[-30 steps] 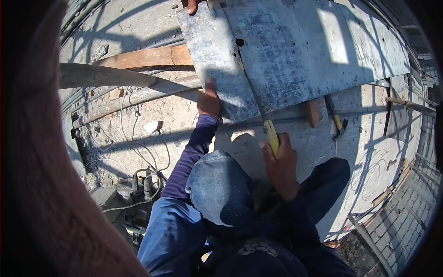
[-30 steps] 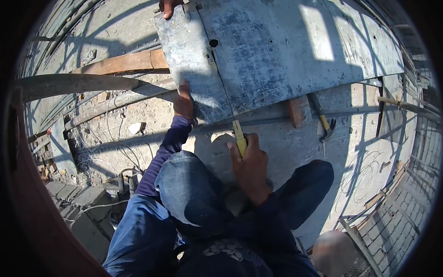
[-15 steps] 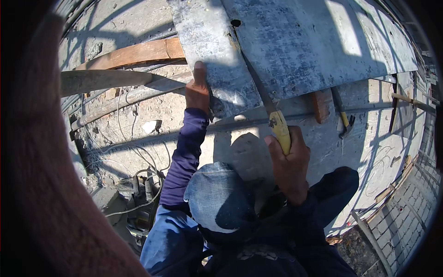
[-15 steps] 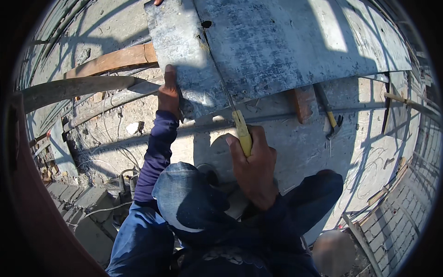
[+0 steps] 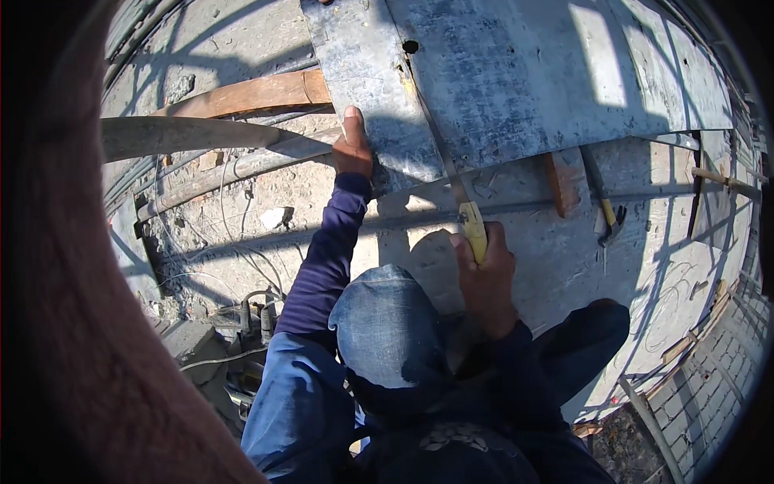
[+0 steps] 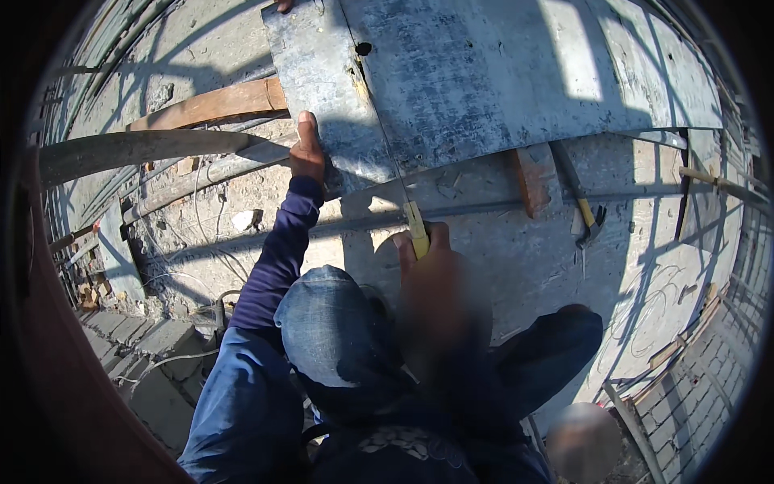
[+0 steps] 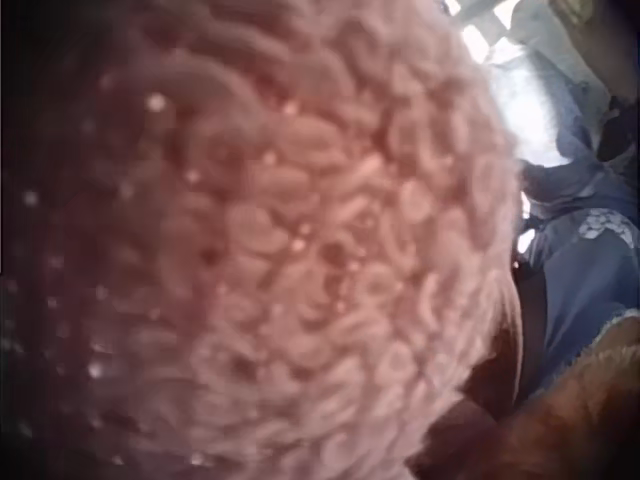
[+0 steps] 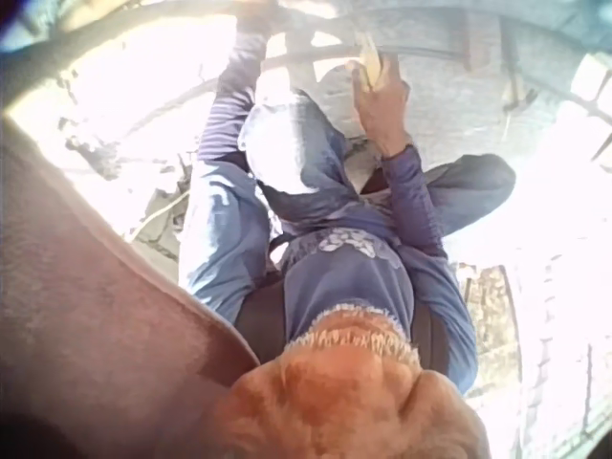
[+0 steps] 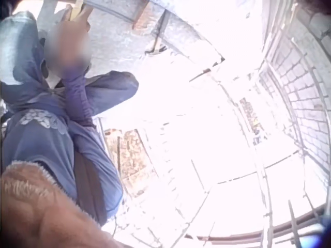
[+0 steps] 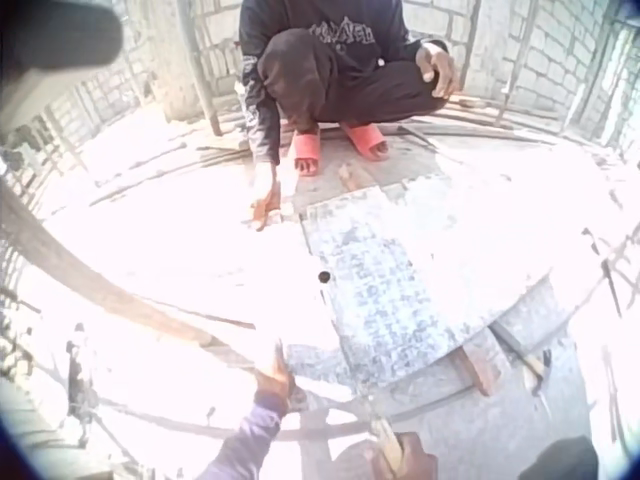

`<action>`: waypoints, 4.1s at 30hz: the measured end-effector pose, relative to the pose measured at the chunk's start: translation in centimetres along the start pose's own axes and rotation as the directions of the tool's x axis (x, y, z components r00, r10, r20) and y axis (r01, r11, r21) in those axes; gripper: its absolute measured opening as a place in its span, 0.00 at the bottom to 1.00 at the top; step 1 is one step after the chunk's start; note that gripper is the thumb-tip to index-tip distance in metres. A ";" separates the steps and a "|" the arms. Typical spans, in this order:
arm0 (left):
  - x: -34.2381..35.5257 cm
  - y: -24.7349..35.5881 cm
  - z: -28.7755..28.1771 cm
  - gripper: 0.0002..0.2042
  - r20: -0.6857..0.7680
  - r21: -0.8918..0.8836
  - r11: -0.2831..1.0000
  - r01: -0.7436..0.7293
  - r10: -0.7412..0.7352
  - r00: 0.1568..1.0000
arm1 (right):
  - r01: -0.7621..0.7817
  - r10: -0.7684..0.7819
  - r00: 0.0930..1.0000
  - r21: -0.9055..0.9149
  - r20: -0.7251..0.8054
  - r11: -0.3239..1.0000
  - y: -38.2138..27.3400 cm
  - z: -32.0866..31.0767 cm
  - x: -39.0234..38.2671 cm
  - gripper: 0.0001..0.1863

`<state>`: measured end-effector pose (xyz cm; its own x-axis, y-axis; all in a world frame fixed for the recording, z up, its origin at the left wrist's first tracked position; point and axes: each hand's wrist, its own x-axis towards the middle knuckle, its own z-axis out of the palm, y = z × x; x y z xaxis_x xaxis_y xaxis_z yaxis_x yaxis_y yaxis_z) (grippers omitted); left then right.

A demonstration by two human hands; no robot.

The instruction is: Sawing a wooden board on a construction site.

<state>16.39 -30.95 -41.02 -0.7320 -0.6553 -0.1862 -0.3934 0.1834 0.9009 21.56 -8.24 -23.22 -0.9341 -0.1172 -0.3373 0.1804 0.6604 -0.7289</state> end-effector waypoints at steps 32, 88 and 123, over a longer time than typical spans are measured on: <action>0.2 -3.3 -0.6 0.17 -0.111 0.250 0.862 -0.441 0.477 0.872 | 0.023 -0.024 1.000 -0.072 -0.017 0.997 2.0 -0.4 -4.9 0.15; -0.9 2.4 0.2 0.34 0.019 -0.049 0.934 0.355 -0.354 0.935 | 0.159 -0.166 0.980 -0.070 -0.105 0.985 0.8 4.7 5.9 0.14; -1.7 13.0 -5.1 0.18 0.468 -0.413 0.691 0.593 -0.398 0.789 | 0.481 -0.534 0.846 -0.447 0.009 0.754 10.7 -5.1 8.6 0.45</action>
<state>15.36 -31.17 -26.98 -0.6816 -0.2472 -0.6887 -0.4764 -0.5644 0.6741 13.85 1.62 -30.93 -0.8834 -0.4580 0.0987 -0.4508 0.7736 -0.4453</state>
